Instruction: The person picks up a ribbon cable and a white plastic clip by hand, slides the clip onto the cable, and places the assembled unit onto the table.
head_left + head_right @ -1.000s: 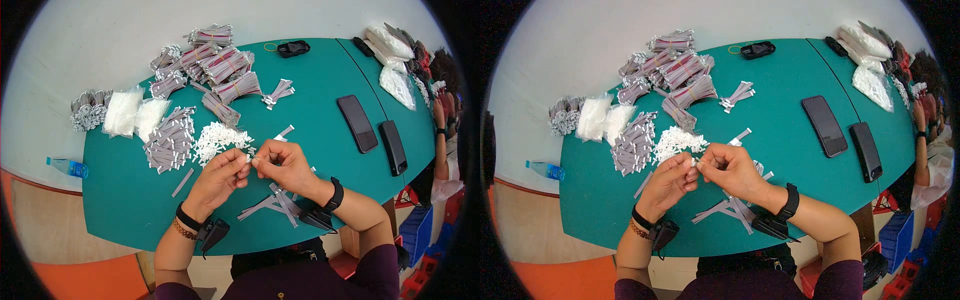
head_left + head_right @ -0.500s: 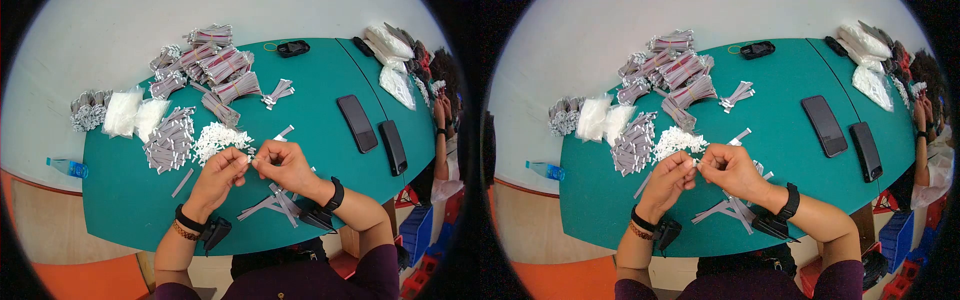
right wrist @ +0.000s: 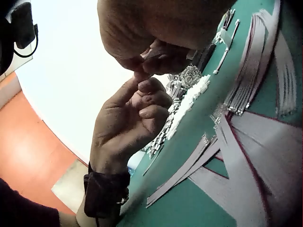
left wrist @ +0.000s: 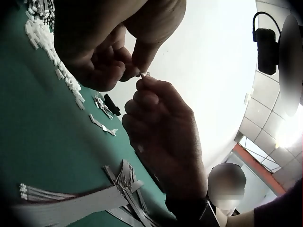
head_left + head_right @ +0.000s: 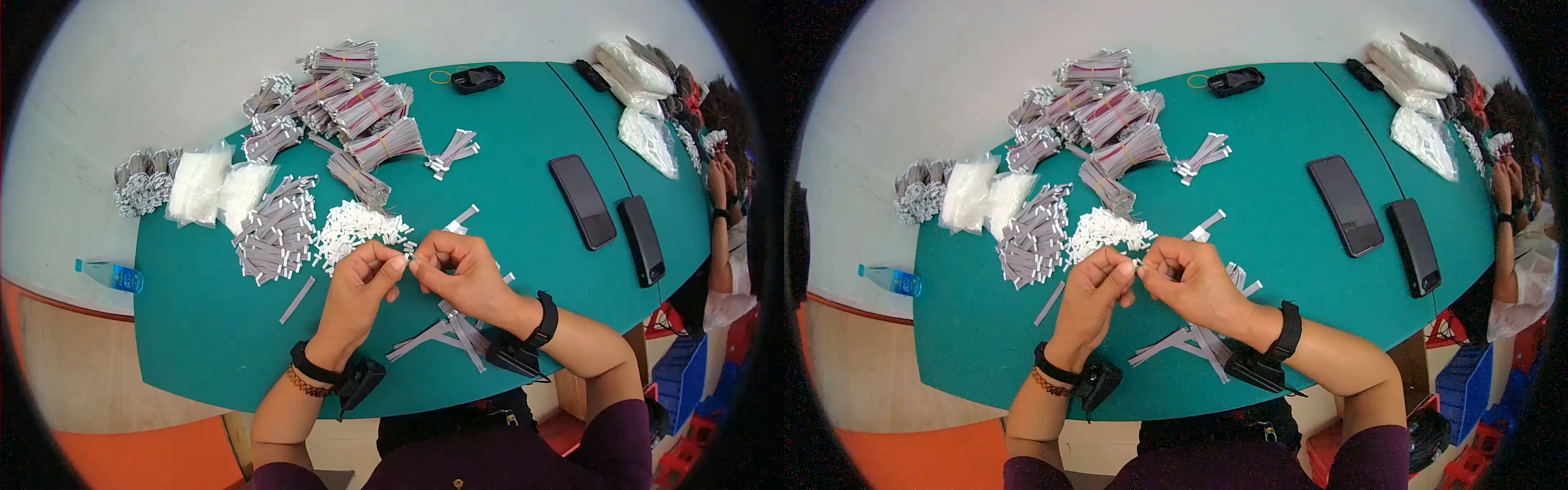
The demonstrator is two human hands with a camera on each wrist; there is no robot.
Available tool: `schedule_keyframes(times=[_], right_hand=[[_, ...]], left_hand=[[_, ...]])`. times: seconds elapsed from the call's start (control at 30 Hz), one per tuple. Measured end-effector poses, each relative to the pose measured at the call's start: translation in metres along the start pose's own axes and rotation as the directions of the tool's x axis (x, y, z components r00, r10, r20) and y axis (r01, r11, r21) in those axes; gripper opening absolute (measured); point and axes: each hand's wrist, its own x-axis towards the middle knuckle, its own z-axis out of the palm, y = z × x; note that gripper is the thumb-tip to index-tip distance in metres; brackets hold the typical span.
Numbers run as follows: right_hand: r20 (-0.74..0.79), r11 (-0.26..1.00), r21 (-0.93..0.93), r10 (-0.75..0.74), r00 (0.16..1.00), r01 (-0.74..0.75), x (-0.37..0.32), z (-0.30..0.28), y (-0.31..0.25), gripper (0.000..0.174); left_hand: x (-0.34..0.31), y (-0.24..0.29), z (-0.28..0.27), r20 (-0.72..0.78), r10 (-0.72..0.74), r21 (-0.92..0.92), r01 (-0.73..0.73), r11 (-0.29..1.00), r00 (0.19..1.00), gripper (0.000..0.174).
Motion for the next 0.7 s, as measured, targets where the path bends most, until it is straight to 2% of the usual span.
schedule_keyframes(times=[0.13,0.47,0.67,0.7], right_hand=[[0.018,1.0,-0.009,-0.001,1.0,0.002,0.0,-0.0003,-0.0007,0.012],[0.026,0.999,0.048,-0.02,0.999,0.019,0.0,0.0013,-0.0028,0.009],[0.015,0.986,-0.001,-0.167,0.986,0.167,0.0002,0.0046,-0.005,0.008],[0.022,0.989,-0.031,-0.145,0.989,0.146,0.0,0.0033,-0.0045,0.008]], left_hand=[[-0.0002,0.0023,0.0039,-0.013,0.024,0.023,-0.023,0.999,1.0,0.018],[-0.0003,-0.0003,0.001,0.027,0.025,-0.068,-0.024,0.997,0.999,0.016],[-0.0005,-0.0006,0.0045,0.024,0.045,-0.062,-0.043,0.997,0.999,0.014],[-0.0004,-0.0007,0.0042,0.024,0.046,-0.06,-0.044,0.997,0.999,0.014]])
